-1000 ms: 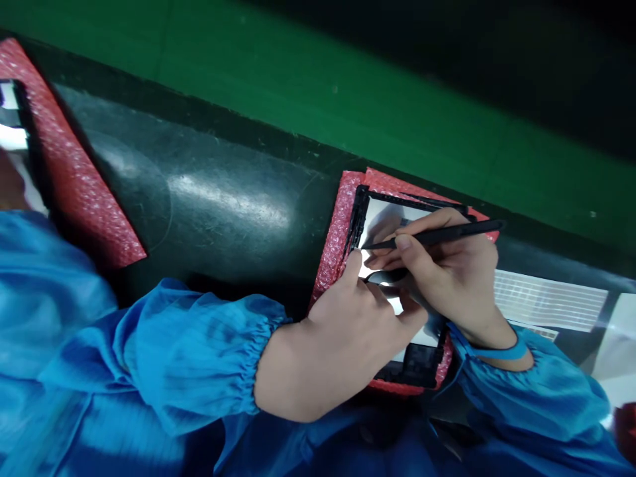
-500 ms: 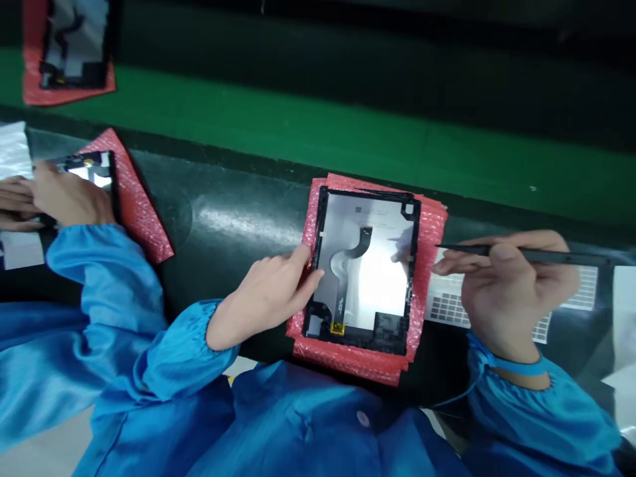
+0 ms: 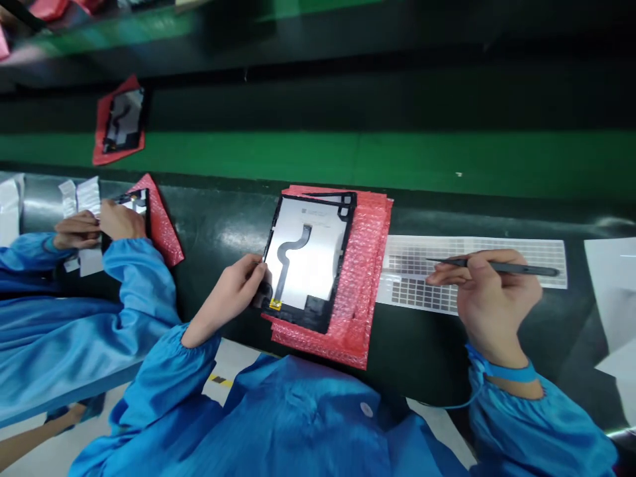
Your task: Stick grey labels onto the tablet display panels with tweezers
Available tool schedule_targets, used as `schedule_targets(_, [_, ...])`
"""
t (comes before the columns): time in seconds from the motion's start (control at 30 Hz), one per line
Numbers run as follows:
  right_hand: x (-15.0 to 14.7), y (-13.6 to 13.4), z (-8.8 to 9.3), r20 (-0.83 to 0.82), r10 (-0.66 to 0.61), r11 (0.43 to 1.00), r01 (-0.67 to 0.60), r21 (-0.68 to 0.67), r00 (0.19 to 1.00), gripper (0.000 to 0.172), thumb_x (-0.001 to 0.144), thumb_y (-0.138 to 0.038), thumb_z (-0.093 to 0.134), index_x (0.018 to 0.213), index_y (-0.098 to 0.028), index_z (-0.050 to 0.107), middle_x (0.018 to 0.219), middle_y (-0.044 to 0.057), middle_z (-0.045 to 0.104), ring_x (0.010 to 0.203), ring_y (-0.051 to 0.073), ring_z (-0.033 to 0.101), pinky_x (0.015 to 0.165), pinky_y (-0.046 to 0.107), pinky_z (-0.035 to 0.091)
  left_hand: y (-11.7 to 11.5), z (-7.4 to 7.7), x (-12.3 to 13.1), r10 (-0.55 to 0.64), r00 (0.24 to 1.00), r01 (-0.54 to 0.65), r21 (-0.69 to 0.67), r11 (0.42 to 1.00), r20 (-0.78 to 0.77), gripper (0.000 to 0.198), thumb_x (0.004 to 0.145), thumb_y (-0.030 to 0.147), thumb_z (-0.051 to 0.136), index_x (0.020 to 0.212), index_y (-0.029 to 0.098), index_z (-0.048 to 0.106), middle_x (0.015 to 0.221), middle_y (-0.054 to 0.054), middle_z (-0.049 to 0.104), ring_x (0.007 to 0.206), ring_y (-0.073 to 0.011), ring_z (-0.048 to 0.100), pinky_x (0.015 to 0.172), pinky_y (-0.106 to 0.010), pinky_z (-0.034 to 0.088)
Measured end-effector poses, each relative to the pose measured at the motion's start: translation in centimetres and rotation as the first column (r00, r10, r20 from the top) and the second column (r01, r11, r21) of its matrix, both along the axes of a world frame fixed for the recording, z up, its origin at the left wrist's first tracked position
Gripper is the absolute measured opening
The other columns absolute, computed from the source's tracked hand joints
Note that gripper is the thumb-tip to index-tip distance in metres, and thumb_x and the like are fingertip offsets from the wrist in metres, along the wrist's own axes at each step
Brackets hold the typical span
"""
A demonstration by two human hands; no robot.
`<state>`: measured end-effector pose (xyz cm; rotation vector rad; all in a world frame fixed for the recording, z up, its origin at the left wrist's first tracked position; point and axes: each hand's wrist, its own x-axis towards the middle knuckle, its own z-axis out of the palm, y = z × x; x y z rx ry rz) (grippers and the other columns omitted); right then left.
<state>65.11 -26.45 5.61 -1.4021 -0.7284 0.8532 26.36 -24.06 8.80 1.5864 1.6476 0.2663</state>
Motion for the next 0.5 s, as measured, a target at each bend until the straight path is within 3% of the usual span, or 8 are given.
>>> schedule_targets(0.13, [0.4,0.0,0.0,-0.021,-0.003,0.999,0.004,0.035,1.000,0.017,0.082,-0.029,0.079,0.085,-0.021,0.064,0.062,0.004,0.075,0.049,0.024,0.073,0.050,0.033,0.063,-0.1,0.5,-1.1,0.125,0.991,-0.128,0.094,0.987,0.042,0.030,0.103,0.050,0.047,0.106,0.022,0.057,0.067,0.005,0.054,0.055,-0.0124,0.051,0.050,-0.026,0.041])
schedule_targets(0.27, [0.7,0.3,-0.7,0.010,-0.009,0.999,0.009,0.050,1.000,0.015,0.085,-0.027,0.078,0.086,-0.021,0.064,0.062,0.003,0.075,0.048,0.022,0.072,0.048,0.030,0.061,3.0,1.0,-2.1,0.081,0.988,-0.106,0.196,0.975,0.128,0.030,0.105,0.053,0.047,0.112,0.025,0.055,0.071,0.006,0.052,0.057,-0.0086,0.049,0.049,-0.023,0.042])
schedule_targets(0.33, [0.9,0.4,-1.1,0.032,0.003,0.999,-0.004,0.032,0.999,0.017,0.087,-0.028,0.078,0.088,-0.022,0.063,0.063,0.003,0.075,0.049,0.021,0.072,0.048,0.028,0.061,6.8,0.4,-2.2,0.005,0.988,-0.053,0.305,0.951,0.154,0.033,0.105,0.055,0.047,0.111,0.023,0.054,0.073,0.006,0.050,0.060,-0.0057,0.045,0.051,-0.021,0.039])
schedule_targets(0.4, [1.0,0.6,-1.6,0.057,0.042,0.999,-0.042,-0.001,0.998,0.020,0.088,-0.031,0.079,0.089,-0.022,0.061,0.064,0.002,0.075,0.049,0.020,0.073,0.048,0.028,0.060,12.1,-0.8,-1.7,-0.120,0.981,0.045,0.427,0.903,0.152,0.042,0.106,0.060,0.041,0.108,0.020,0.051,0.074,0.006,0.047,0.062,-0.0041,0.042,0.053,-0.021,0.038])
schedule_targets(0.5, [0.9,0.8,-2.0,0.083,0.130,0.990,-0.125,-0.067,0.988,0.028,0.086,-0.040,0.081,0.089,-0.020,0.062,0.062,0.004,0.075,0.050,0.022,0.074,0.047,0.029,0.061,21.3,-3.2,0.8,-0.411,0.911,0.310,0.579,0.754,0.047,0.056,0.108,0.065,0.022,0.102,0.016,0.048,0.075,0.006,0.044,0.065,-0.0036,0.041,0.059,-0.022,0.041])
